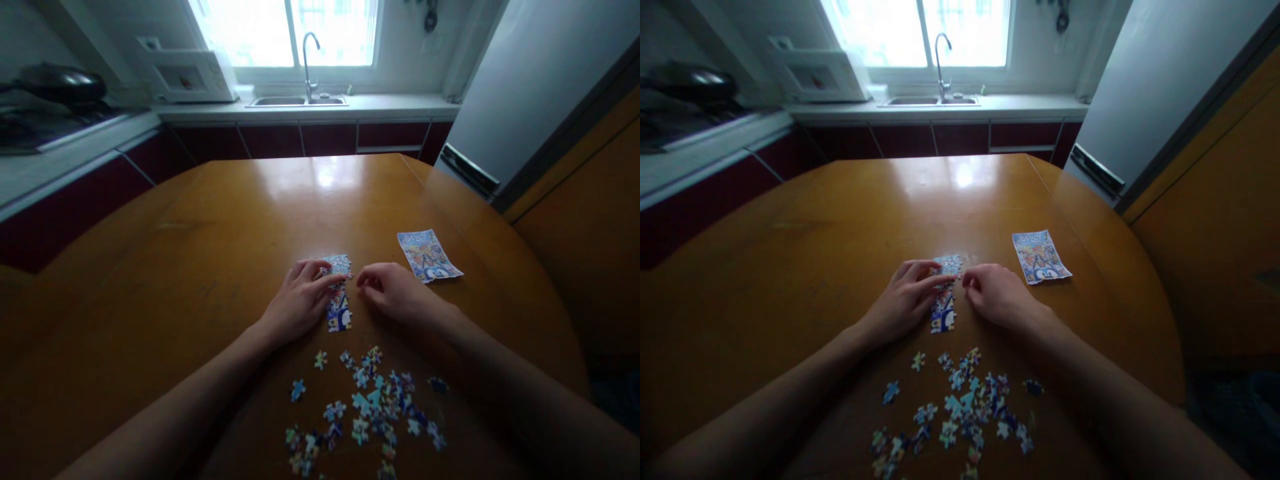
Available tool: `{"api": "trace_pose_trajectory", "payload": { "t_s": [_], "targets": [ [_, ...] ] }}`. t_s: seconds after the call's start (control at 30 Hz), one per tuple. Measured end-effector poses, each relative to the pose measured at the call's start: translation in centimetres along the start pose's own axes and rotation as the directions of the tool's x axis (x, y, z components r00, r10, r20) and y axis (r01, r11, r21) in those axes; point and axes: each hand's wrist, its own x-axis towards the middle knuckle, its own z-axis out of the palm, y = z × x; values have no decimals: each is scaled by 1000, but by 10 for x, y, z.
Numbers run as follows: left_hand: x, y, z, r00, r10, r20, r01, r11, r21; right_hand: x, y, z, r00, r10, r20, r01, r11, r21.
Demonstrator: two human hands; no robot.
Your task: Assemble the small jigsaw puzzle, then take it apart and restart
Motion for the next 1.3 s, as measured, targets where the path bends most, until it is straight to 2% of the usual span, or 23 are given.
{"api": "trace_pose_trajectory", "payload": {
  "t_s": [0.13, 0.23, 0.4, 0.53, 0.97, 1.07, 1.13, 1.17, 1.23, 1.3],
  "targets": [
    [0, 0, 1, 1000, -4, 6, 4, 1000, 2, -27, -19, -21, 952, -47, 303, 100, 982, -163],
    [1, -1, 0, 1000, -2, 5, 2, 1000, -1, -38, -27, -20, 910, -86, 404, 180, 963, -200],
    [1, -2, 1, 1000, -2, 6, 2, 1000, -14, -40, -29, -4, 913, -103, 395, 225, 934, -276],
    [1, -2, 1, 1000, -5, 6, 6, 1000, -28, -42, -32, -1, 914, -91, 395, 225, 924, -308],
    [1, -2, 1, 1000, -7, 10, 7, 1000, -15, -47, -33, -5, 901, -121, 416, 214, 959, -185],
    [1, -1, 1, 1000, -10, 14, 10, 1000, -10, -42, -27, -9, 907, -140, 398, 191, 977, -92],
    [1, -1, 0, 1000, -11, 15, 11, 1000, -2, -33, -20, -10, 927, -150, 345, 156, 988, 11],
    [1, -1, 0, 1000, -10, 14, 10, 1000, -1, -27, -15, -9, 944, -157, 289, 143, 987, 69],
    [2, 0, 0, 1000, -7, 8, 7, 1000, -2, -14, -5, -4, 985, -144, 96, 126, 978, 166],
    [2, 1, -1, 1000, -1, 2, 1, 1000, -2, -1, 5, 4, 992, -96, -77, 112, 966, 235]
  ]
}}
